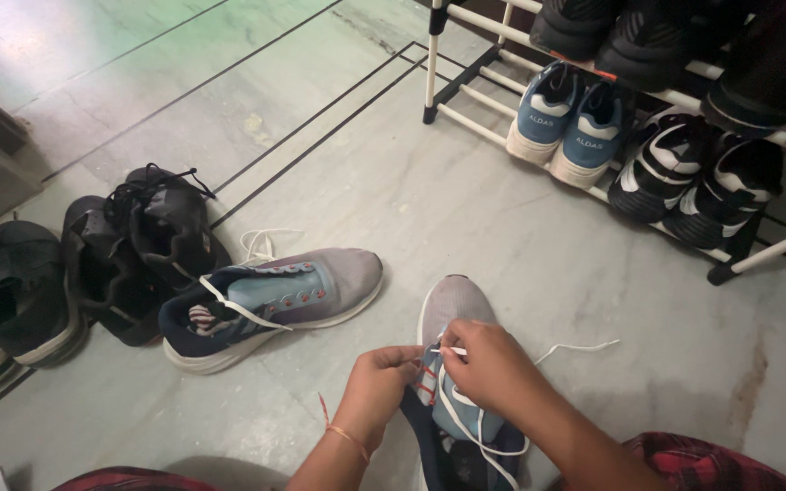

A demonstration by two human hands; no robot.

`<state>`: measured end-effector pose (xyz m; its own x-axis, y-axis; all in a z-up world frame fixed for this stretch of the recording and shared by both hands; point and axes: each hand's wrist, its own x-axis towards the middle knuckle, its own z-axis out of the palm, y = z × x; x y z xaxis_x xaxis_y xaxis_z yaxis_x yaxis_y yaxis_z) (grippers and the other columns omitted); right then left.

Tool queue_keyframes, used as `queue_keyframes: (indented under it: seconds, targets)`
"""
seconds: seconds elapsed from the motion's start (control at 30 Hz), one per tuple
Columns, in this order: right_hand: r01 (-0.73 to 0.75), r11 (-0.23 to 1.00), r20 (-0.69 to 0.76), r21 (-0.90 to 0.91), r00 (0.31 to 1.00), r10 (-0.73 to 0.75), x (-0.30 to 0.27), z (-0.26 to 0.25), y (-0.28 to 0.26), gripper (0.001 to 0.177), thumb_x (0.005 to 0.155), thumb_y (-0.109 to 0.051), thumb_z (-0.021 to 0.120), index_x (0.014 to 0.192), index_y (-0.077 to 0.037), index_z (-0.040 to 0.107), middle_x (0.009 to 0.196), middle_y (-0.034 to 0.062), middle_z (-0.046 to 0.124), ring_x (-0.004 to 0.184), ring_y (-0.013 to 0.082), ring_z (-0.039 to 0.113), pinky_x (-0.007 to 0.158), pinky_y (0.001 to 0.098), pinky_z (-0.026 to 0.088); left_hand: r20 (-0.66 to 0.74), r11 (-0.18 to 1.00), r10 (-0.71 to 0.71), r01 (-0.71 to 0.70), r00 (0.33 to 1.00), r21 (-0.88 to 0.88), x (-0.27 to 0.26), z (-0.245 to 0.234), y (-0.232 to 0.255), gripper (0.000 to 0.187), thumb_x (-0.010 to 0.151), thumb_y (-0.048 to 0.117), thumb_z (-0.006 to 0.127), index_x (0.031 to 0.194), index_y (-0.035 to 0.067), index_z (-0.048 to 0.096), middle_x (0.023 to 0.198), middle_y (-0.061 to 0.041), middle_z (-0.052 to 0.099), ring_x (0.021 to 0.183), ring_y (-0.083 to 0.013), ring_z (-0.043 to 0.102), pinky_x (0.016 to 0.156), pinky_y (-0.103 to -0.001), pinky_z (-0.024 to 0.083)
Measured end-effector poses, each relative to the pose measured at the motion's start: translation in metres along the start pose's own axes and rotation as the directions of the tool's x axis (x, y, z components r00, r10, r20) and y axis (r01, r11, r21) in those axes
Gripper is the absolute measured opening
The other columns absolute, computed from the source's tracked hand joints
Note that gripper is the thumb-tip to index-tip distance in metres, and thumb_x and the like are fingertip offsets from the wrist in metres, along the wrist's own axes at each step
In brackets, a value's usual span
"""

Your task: The person sits on the floor and laces a pair of black sneakers, then switches to a pair of grey sneakers and laces them. The finished black pair is placed on a nearby shoe rack.

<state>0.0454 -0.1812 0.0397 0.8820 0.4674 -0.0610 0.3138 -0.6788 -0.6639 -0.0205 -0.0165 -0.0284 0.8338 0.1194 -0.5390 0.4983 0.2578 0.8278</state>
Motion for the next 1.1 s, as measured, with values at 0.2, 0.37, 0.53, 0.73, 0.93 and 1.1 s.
queue_keyframes:
  seconds: [0.2,0.37,0.53,0.73,0.93,1.1]
  targets:
    - [0.004,0.999,0.006,0.048,1.0,-0.005,0.0,0.002,0.0,0.013,0.083,-0.016,0.07,0.087,-0.004,0.07,0.09,0.0158,0.075,0.085,0.0344,0.073,0.074,0.0417,0.058,-0.012,0.999,0.026,-0.025,1.0,0.042,0.001,0.0,0.001,0.029,0.089,0.004,0.063,0.113,-0.004,0.076,0.089,-0.006,0.075,0.08,-0.0126,0.066,0.076,-0.026,0.053]
    - [0.01,1.0,-0.051,-0.025,0.999,-0.011,-0.002,0.006,-0.005,0.012,0.083,-0.015,0.069,0.089,-0.005,0.066,0.092,0.0164,0.073,0.084,0.0362,0.072,0.072,0.0448,0.056,0.006,0.998,0.04,-0.04,0.999,0.038,0.001,0.001,0.002,0.031,0.088,0.004,0.063,0.115,-0.004,0.075,0.089,-0.008,0.074,0.077,-0.0136,0.066,0.072,-0.027,0.054]
    - [-0.003,0.999,-0.04,-0.043,0.999,0.002,-0.006,0.006,-0.008,0.012,0.084,-0.014,0.066,0.09,-0.004,0.064,0.095,0.0161,0.072,0.085,0.0378,0.071,0.073,0.0461,0.056,-0.037,0.983,0.107,-0.1,0.994,0.155,-0.003,0.003,0.003,0.033,0.087,0.006,0.064,0.117,-0.002,0.075,0.089,-0.007,0.077,0.075,-0.0127,0.067,0.067,-0.027,0.053]
    - [0.03,0.998,-0.065,-0.058,0.997,-0.034,-0.004,0.012,-0.002,0.013,0.084,-0.015,0.067,0.091,-0.004,0.063,0.093,0.018,0.07,0.084,0.0407,0.068,0.072,0.0488,0.054,-0.111,0.897,0.283,-0.222,0.953,0.383,-0.014,0.012,0.013,0.027,0.085,0.009,0.068,0.109,0.0,0.078,0.086,-0.012,0.08,0.072,-0.0129,0.073,0.068,-0.028,0.057]
    - [0.045,0.997,-0.063,-0.069,0.997,-0.049,-0.004,0.019,0.006,0.012,0.084,-0.014,0.068,0.085,-0.003,0.063,0.088,0.0195,0.069,0.085,0.042,0.067,0.075,0.0498,0.053,-0.143,0.88,0.287,-0.202,0.947,0.429,-0.021,0.018,0.024,0.027,0.084,0.008,0.065,0.107,0.004,0.079,0.081,-0.016,0.079,0.069,-0.0204,0.075,0.067,-0.033,0.058]
    - [0.045,0.999,-0.068,-0.029,0.997,-0.047,-0.01,0.016,0.0,0.012,0.087,-0.015,0.065,0.09,-0.003,0.064,0.092,0.0197,0.07,0.088,0.0419,0.068,0.075,0.0492,0.054,-0.15,0.865,0.327,-0.232,0.933,0.445,-0.022,0.02,0.024,0.028,0.084,0.007,0.064,0.107,0.004,0.079,0.081,-0.015,0.079,0.069,-0.0171,0.077,0.068,-0.032,0.059]
